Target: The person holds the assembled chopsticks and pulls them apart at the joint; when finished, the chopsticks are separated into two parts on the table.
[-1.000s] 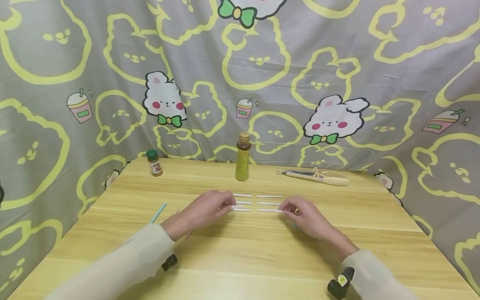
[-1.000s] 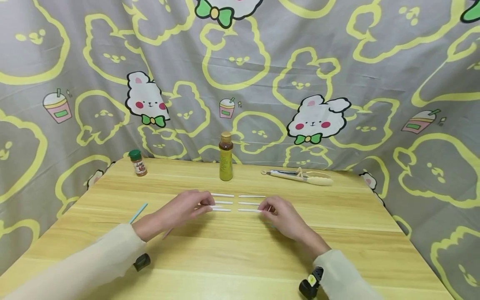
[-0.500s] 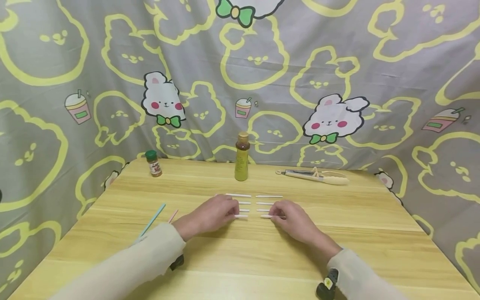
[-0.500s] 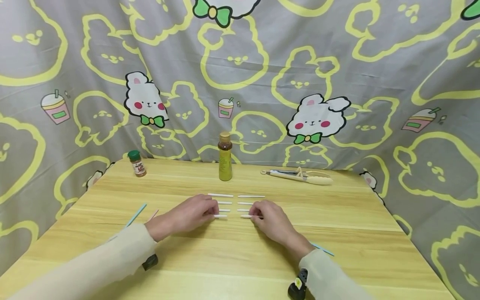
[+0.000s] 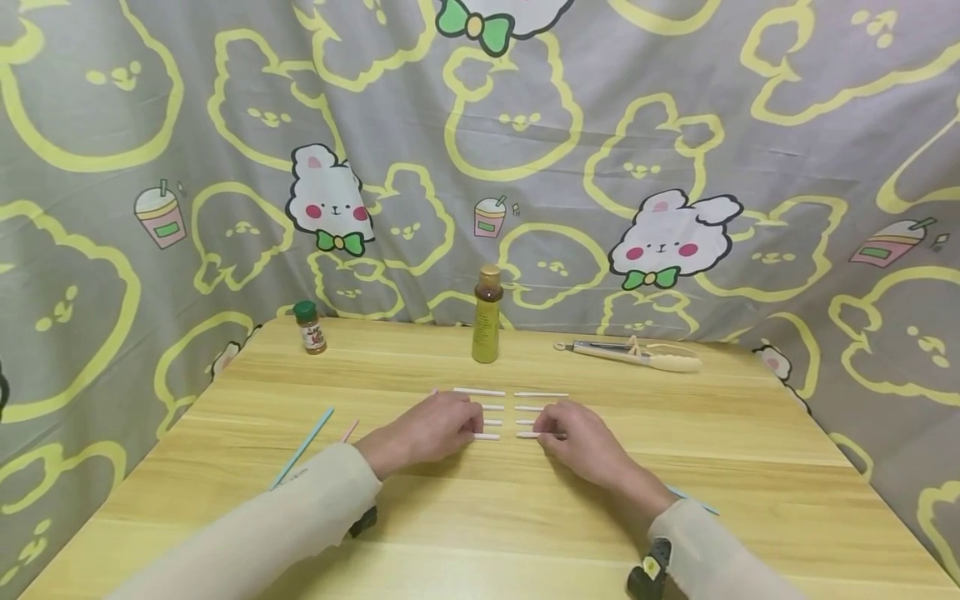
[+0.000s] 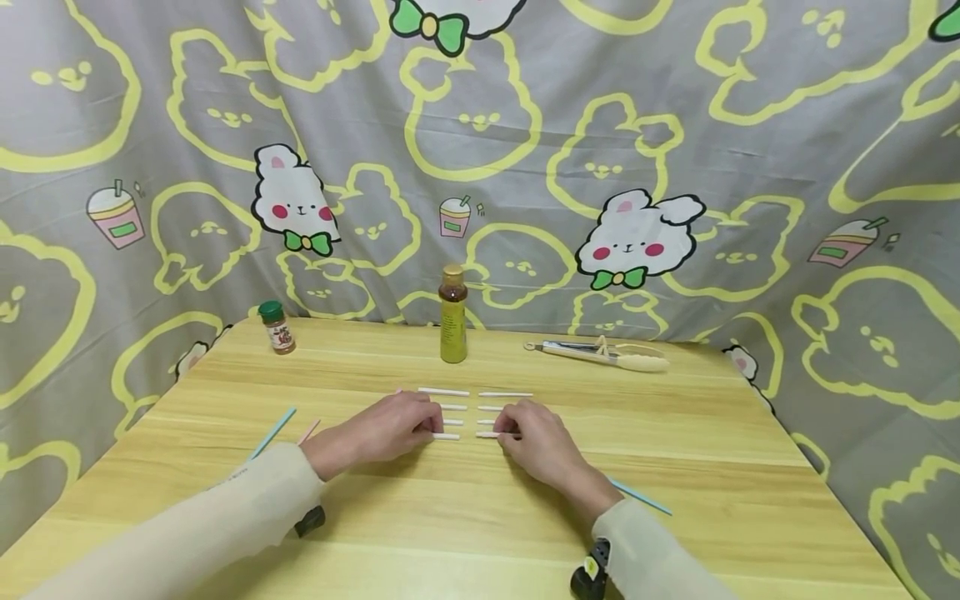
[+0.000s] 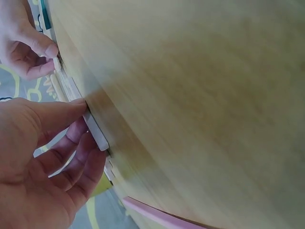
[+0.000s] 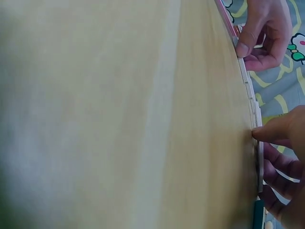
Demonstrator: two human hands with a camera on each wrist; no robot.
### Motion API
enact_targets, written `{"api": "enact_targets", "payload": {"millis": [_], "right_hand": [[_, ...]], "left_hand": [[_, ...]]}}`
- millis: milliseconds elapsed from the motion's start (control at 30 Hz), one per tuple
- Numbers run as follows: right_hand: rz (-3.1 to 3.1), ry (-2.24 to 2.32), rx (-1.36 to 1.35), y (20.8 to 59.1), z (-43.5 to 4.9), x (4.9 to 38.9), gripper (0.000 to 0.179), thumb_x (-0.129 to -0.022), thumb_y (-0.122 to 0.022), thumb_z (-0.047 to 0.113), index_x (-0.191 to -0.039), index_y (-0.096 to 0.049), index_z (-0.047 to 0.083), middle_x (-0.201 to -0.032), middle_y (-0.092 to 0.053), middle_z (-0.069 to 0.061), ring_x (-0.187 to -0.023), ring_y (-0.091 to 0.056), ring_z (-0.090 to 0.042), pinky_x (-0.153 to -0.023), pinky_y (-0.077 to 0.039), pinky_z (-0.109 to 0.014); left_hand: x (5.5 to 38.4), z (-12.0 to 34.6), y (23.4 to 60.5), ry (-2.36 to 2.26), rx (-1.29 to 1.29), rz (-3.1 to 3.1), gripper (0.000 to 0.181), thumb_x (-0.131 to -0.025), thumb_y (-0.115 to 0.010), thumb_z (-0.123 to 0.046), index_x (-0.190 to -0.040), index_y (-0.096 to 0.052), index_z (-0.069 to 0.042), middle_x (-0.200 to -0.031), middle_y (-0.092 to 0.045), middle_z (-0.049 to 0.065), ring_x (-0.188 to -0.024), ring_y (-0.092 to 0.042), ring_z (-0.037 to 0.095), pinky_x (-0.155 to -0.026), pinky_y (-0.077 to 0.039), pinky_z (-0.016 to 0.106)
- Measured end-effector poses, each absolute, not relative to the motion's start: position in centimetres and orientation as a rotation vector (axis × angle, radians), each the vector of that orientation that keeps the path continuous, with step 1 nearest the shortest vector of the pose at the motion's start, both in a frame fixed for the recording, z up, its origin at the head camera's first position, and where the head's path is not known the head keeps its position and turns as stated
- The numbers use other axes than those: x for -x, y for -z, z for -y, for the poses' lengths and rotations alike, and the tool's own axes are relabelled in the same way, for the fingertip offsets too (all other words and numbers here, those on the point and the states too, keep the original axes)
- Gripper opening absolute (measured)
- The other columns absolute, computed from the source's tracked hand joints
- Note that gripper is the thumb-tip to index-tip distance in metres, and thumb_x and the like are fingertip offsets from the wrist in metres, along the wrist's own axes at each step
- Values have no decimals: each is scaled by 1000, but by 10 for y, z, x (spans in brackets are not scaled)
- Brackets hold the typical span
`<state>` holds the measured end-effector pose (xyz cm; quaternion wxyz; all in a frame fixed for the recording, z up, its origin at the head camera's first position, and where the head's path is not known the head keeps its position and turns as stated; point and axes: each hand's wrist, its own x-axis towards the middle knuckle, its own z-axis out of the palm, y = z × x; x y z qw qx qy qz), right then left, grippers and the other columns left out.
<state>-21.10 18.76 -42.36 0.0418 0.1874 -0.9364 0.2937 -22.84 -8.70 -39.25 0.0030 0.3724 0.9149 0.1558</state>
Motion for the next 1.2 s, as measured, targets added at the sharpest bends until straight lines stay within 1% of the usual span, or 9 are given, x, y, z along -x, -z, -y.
{"api": "enact_targets", "payload": {"millis": [167,300,433,667,800,900,1033,1133,1200], "right_hand": [[2867,-925,-592,418,-198,207,8,-98,-79,11,-103,-79,17,-103,-73,3,-100,-68,-14,-92,-59,-44],[2822,-966,-576,411,-221,199,9,-99,-78,14,-109,-79,14,-109,-75,1,-98,-67,-13,-90,-58,-39],[2804,-955,-545,406,-254,189,12,-103,-76,17,-115,-77,14,-114,-75,1,-99,-66,-11,-87,-58,-33],[2900,-1005,-478,402,-303,163,19,-105,-75,27,-119,-76,14,-104,-73,6,-91,-63,-5,-75,-54,-24],[2983,-1027,-510,402,-322,150,27,-103,-77,34,-120,-75,13,-102,-72,6,-90,-63,-2,-76,-55,-24],[3037,-1012,-507,401,-333,143,29,-101,-79,37,-118,-74,14,-98,-68,6,-85,-60,0,-74,-53,-24],[3045,-954,-555,403,-340,140,16,-102,-78,29,-111,-72,16,-89,-63,8,-77,-52,-1,-68,-47,-24],[3019,-902,-598,407,-342,139,4,-104,-75,20,-106,-72,20,-86,-60,9,-77,-50,1,-67,-44,-24],[3009,-886,-608,409,-343,139,5,-105,-74,17,-105,-71,21,-86,-60,10,-78,-49,1,-68,-44,-23]], "left_hand": [[227,86,392,-495,-1171,-2861,12,-99,-75,0,-98,-75,-12,-96,-71,0,-96,-69,17,-114,-40,80],[227,86,391,-506,-1155,-2852,11,-99,-76,-1,-100,-75,-12,-96,-71,0,-94,-68,16,-116,-39,79],[227,86,391,-515,-1118,-2852,10,-99,-76,-3,-101,-75,-13,-98,-71,0,-97,-69,17,-118,-37,79],[226,90,390,-516,-1106,-2846,10,-99,-77,-3,-101,-75,-13,-100,-73,0,-100,-71,19,-118,-36,80],[227,90,390,-514,-1106,-2846,10,-99,-77,-4,-101,-75,-13,-101,-73,0,-101,-71,19,-118,-36,80],[229,90,391,-514,-1111,-2846,9,-99,-76,-5,-103,-75,-13,-101,-73,0,-100,-70,18,-119,-36,79],[231,89,393,-524,-1100,-2845,9,-99,-77,-5,-103,-75,-14,-101,-73,-1,-101,-70,19,-120,-35,79],[230,88,394,-535,-1085,-2839,10,-99,-77,-5,-102,-76,-14,-101,-73,-1,-101,-70,18,-120,-34,79],[230,88,395,-541,-1087,-2833,10,-99,-77,-5,-102,-76,-14,-101,-73,-1,-100,-70,18,-120,-34,80]]}}
